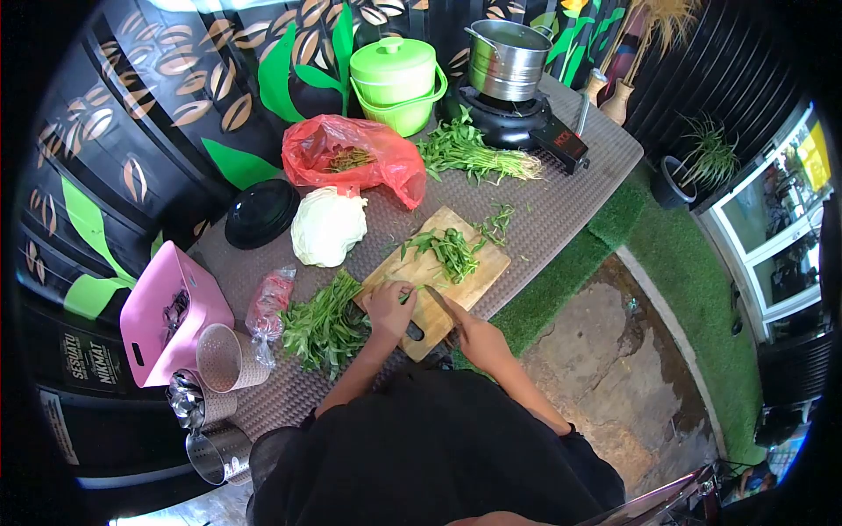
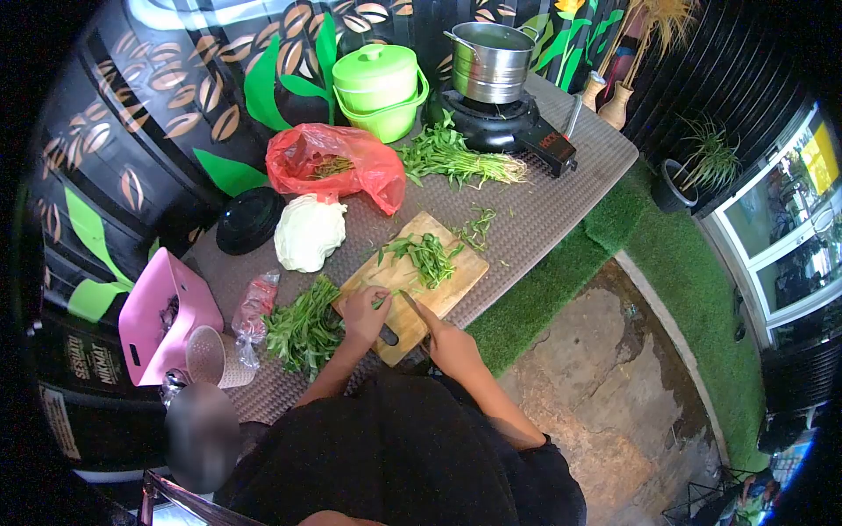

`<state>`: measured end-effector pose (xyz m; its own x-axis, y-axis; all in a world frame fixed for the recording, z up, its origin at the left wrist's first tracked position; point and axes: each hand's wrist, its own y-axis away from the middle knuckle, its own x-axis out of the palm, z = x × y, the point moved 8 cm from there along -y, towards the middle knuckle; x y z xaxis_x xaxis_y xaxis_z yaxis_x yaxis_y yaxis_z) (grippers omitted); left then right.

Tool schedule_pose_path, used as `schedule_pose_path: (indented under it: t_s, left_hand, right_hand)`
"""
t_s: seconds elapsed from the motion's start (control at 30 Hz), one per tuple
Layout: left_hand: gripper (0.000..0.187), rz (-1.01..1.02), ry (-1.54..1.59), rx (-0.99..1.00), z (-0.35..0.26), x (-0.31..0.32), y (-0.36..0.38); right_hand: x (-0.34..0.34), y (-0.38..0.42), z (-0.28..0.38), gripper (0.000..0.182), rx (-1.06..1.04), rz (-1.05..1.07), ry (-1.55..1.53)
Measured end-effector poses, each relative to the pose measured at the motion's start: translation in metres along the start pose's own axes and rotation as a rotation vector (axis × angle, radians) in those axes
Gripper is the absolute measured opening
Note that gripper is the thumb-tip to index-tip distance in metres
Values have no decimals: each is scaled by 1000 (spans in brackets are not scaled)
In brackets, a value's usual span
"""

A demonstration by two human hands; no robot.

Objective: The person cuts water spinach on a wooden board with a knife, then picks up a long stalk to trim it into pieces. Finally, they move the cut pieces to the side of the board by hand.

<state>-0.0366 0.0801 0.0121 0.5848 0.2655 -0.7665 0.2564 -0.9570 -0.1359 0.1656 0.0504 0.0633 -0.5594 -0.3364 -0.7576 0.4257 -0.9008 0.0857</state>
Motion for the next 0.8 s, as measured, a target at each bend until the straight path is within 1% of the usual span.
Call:
schedule_pose_path:
  t_s: [0.23,0.3,0.43,0.5,0.57,0.67,0.8]
  left_hand:
    - [12,-52,18,28,-3,5,-5]
    - [12,-78,97,67,-3,4,-5]
    - [15,-110,51,76,-10,-2,1]
    - [14,-145,43,116,-13,-5,1]
    - [14,-145,46,120,-12,-5,1]
    - [13,-148,47,126,-13,-5,2]
    - [12,-150,49,136,-10,-2,2]
  right_hand:
    - [3,-1,3,68,-11,-41,20]
    - [5,-2,3,68,-7,-43,21]
    - [11,-4,3,68,5,-45,8]
    - [10,-4,7,68,22,-20,18]
    - [13,-5,8,68,38,6,28]
    - [14,-5,9,71,7,-26,52]
    - [13,-9,12,73,33,12,86]
